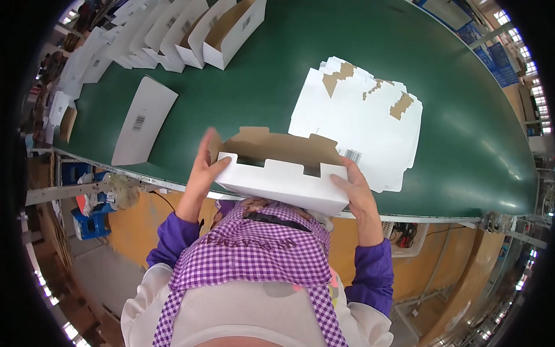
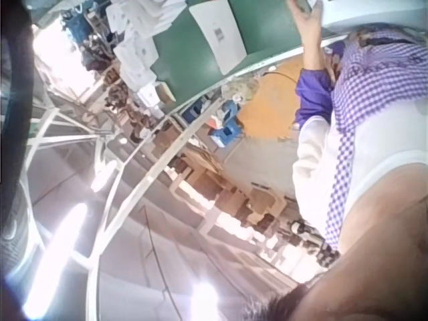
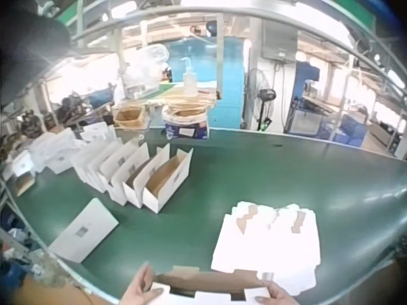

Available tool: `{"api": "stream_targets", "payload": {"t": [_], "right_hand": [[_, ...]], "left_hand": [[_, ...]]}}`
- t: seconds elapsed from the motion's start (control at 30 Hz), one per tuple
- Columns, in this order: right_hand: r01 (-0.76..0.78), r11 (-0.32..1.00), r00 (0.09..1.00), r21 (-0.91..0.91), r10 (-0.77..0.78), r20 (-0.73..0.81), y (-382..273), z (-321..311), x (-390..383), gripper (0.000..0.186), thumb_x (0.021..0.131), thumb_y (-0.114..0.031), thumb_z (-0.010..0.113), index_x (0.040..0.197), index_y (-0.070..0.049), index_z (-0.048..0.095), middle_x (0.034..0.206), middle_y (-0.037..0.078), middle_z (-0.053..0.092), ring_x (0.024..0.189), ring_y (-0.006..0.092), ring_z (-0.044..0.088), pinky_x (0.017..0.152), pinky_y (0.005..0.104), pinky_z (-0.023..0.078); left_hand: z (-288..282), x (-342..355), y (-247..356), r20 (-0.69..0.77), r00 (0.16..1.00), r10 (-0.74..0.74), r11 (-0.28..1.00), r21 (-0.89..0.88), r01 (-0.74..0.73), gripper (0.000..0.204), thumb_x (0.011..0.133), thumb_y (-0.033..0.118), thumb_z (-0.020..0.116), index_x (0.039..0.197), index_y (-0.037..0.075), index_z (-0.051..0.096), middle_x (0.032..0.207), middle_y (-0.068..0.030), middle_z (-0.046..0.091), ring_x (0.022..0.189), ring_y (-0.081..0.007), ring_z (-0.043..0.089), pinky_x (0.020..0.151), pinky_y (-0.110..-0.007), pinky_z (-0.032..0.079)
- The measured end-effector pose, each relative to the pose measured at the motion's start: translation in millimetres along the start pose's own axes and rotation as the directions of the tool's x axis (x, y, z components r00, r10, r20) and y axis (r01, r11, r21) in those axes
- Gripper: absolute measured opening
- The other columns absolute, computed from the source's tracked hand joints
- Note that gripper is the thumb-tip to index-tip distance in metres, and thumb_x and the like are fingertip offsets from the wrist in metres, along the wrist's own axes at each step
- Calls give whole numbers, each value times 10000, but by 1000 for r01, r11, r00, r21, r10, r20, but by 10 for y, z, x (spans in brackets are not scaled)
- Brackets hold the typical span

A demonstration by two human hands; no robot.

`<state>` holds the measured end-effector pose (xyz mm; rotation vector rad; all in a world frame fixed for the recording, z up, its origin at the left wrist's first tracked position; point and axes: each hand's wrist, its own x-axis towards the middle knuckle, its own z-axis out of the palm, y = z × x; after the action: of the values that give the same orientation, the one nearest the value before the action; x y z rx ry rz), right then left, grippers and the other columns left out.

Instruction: The person folds flat cardboard templates into boxes by hand on a conveyor belt assembly line.

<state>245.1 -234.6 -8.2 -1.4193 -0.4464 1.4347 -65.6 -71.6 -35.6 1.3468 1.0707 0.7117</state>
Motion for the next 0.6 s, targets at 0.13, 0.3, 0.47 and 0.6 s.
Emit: {"api": "stream_targets", "payload": {"t": [0.13,0.3,0.47,0.6], "right_hand": [[-2,1000,995,21,4,-102,99,-29,51,452,815,31,536,1256,-21,449,1206,104,516,1057,186,541,870,304,460],[81,993,972,85,-59,-227,215,-31,69,375,803,85,487,1153,-39,541,1144,95,553,969,177,585,783,287,502],[95,995,972,35,-86,-219,205,-33,75,308,808,85,476,1055,-42,610,1032,73,596,948,162,587,779,279,501],[13,999,978,46,-3,-207,204,-92,65,296,804,90,488,1043,-32,615,1042,61,594,952,155,573,814,280,477]], "left_hand": [[41,39,28,196,974,-114,960,-230,158,714,808,1,545,1441,104,233,1419,-133,345,1316,-237,334,1073,-393,248],[49,-20,-122,37,985,166,977,-145,-159,572,824,-5,540,1365,93,386,1414,-107,360,1299,-218,356,1056,-353,281],[-8,-53,-67,207,973,101,977,165,-137,343,842,76,587,1180,21,558,1380,-93,396,1250,-217,392,1009,-309,329],[14,39,100,153,979,-132,983,-107,149,340,840,44,577,1178,23,555,1326,-74,431,1102,-169,487,921,-290,402]]}}
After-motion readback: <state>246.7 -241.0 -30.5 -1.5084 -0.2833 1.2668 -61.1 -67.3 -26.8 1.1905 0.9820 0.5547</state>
